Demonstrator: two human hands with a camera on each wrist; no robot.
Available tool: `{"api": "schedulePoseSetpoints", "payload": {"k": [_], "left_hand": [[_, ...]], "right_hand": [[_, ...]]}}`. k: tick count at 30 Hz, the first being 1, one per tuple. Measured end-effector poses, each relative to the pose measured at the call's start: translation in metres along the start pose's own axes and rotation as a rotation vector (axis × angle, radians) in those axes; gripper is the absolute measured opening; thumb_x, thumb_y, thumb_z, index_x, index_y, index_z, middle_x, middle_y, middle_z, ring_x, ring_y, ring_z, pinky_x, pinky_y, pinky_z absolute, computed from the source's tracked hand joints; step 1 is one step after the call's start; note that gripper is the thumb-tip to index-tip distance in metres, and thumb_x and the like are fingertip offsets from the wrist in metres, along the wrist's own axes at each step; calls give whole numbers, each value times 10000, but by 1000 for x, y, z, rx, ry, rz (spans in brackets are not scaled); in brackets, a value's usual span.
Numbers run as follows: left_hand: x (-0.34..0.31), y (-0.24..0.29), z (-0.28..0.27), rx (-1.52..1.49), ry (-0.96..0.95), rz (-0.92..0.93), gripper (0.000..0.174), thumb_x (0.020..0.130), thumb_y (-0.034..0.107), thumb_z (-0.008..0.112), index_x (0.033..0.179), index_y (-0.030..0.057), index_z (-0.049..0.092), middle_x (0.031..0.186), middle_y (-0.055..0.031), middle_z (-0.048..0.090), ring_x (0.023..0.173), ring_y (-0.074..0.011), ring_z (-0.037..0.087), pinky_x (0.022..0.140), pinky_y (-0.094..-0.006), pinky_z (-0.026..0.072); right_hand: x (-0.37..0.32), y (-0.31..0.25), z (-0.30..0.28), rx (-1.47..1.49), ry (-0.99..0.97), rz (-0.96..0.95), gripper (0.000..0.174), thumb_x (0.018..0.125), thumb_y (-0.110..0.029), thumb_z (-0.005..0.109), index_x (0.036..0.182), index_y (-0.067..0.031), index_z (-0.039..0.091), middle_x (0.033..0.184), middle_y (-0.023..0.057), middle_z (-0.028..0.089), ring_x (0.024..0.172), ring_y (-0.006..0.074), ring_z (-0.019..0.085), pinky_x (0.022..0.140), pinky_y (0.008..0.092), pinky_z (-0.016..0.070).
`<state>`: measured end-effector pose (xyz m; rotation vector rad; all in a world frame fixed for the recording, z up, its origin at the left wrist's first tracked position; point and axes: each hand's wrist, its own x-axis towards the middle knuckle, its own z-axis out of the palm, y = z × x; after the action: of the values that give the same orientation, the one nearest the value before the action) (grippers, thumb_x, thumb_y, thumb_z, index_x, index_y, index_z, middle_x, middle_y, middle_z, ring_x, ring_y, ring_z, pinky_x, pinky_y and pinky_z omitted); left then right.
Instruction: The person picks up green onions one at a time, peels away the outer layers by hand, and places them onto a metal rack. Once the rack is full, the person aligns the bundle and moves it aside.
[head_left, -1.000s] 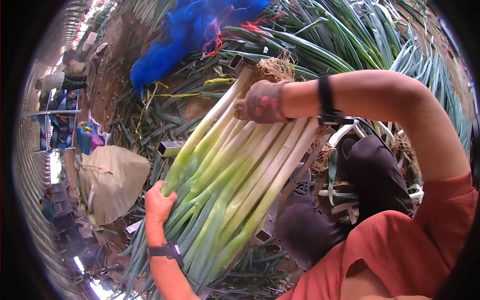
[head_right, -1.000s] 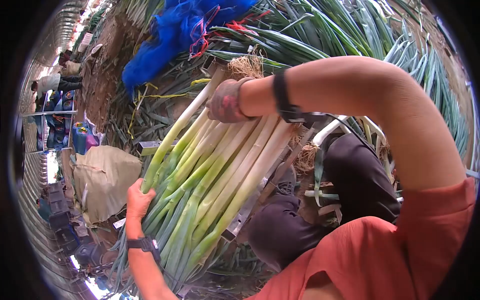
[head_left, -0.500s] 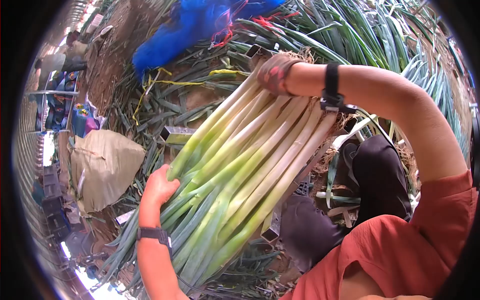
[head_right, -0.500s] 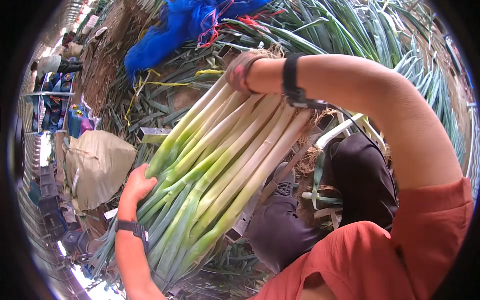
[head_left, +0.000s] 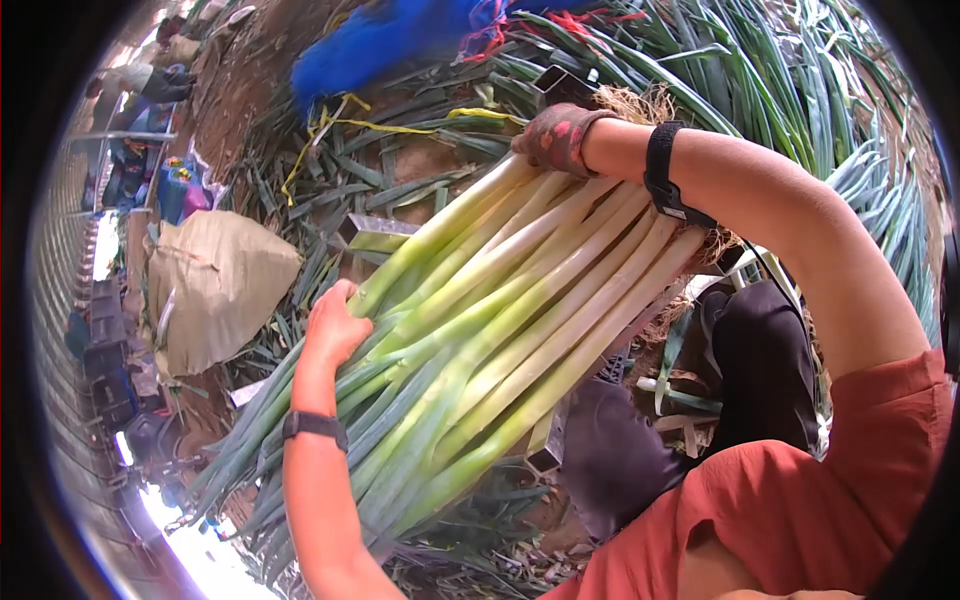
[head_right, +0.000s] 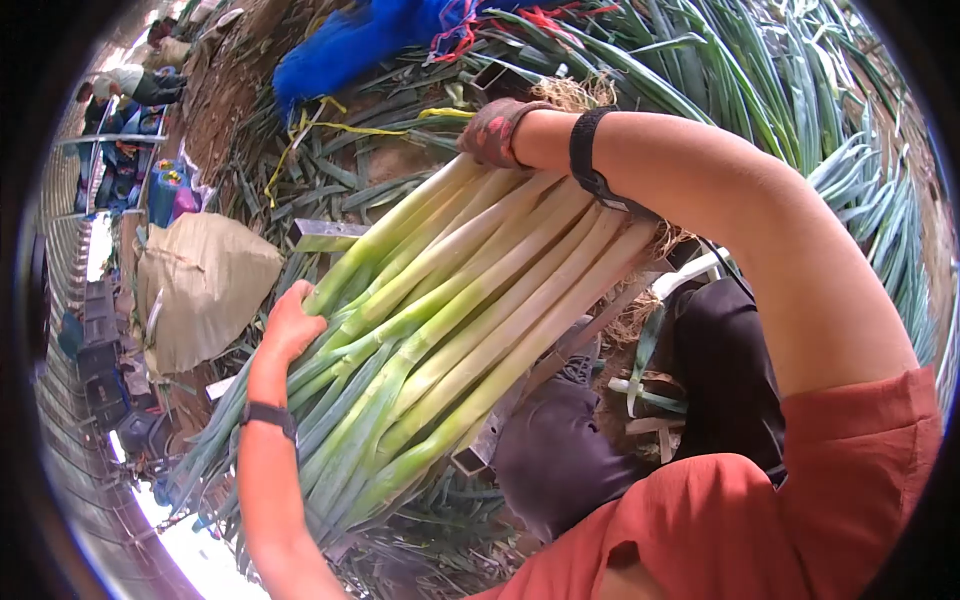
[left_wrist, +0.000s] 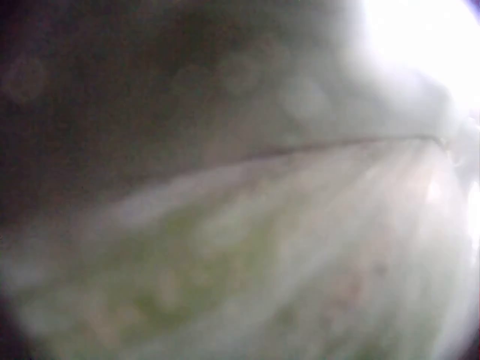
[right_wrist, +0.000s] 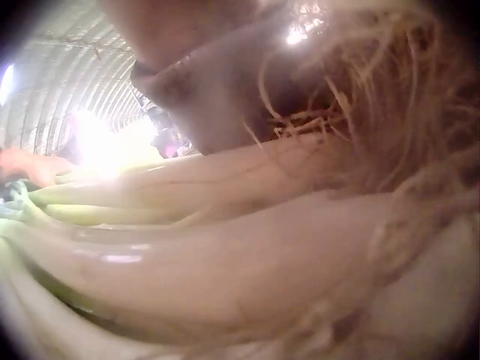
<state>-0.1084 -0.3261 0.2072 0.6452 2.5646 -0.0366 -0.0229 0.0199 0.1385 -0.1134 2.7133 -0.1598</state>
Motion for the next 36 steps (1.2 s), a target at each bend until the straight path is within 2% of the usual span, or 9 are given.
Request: {"api": "schedulePoseSetpoints", "payload": {"k": [11,12,14,22,26,28,30,32,36], "left_hand": [[-98,-96,-47,-23,-49,-257,950,639,648,670,1361,96,395,1344,-168,440,1261,-318,395,1036,-407,320],[-105,-110,-46,-34,-29,-249,975,643,653,665,1374,76,375,1371,-167,415,1280,-315,378,1049,-403,306],[-118,-146,-33,2,-9,-301,1019,655,720,608,1396,71,344,1412,-173,364,1315,-316,335,1070,-403,275],[-104,-152,-7,120,79,-520,907,766,759,400,1434,158,275,1450,-157,309,1358,-314,250,1092,-471,175],[-112,-134,-21,227,70,-566,852,785,706,433,1423,159,291,1395,-174,396,1314,-312,334,1070,-531,162],[-123,-116,-36,117,186,-513,750,806,599,526,1367,119,393,1301,-191,496,1221,-331,448,1043,-497,249],[-123,-123,-49,-115,290,-341,613,819,462,604,1273,63,501,1194,-194,576,1139,-335,521,992,-426,347],[-134,-83,-52,33,366,-357,491,845,366,607,1192,21,559,1142,-191,603,1113,-318,542,946,-359,398],[-134,2,-27,120,355,6,474,927,402,462,1300,109,474,1294,-151,501,1211,-311,454,1050,-450,273]], "right_hand": [[27,20,29,-177,59,-82,95,851,-166,521,927,-142,573,822,13,631,783,172,657,655,306,551],[27,22,38,-997,188,-296,117,868,-141,510,968,-133,569,890,22,652,804,189,661,656,315,540],[24,23,29,-339,38,-195,122,864,-132,517,974,-124,566,913,28,664,808,201,663,663,320,536],[44,59,68,-885,220,-429,52,855,-157,496,808,-137,509,730,34,560,591,152,593,472,285,467],[11,5,11,129,-49,165,306,867,-195,476,1166,-198,544,985,53,639,855,249,646,729,379,534],[5,17,21,148,92,42,411,851,-165,498,1260,-195,490,1066,86,632,928,279,640,766,422,524],[16,30,13,-1015,-106,-485,458,837,-151,527,1291,-167,474,1098,108,619,972,296,622,806,426,503],[-54,32,-19,346,205,-50,468,808,-127,566,1273,-118,506,1085,112,618,972,264,611,835,383,484],[-136,51,-31,955,491,-115,350,850,-95,516,1195,-54,556,1098,132,624,1016,249,600,876,344,455]]}}
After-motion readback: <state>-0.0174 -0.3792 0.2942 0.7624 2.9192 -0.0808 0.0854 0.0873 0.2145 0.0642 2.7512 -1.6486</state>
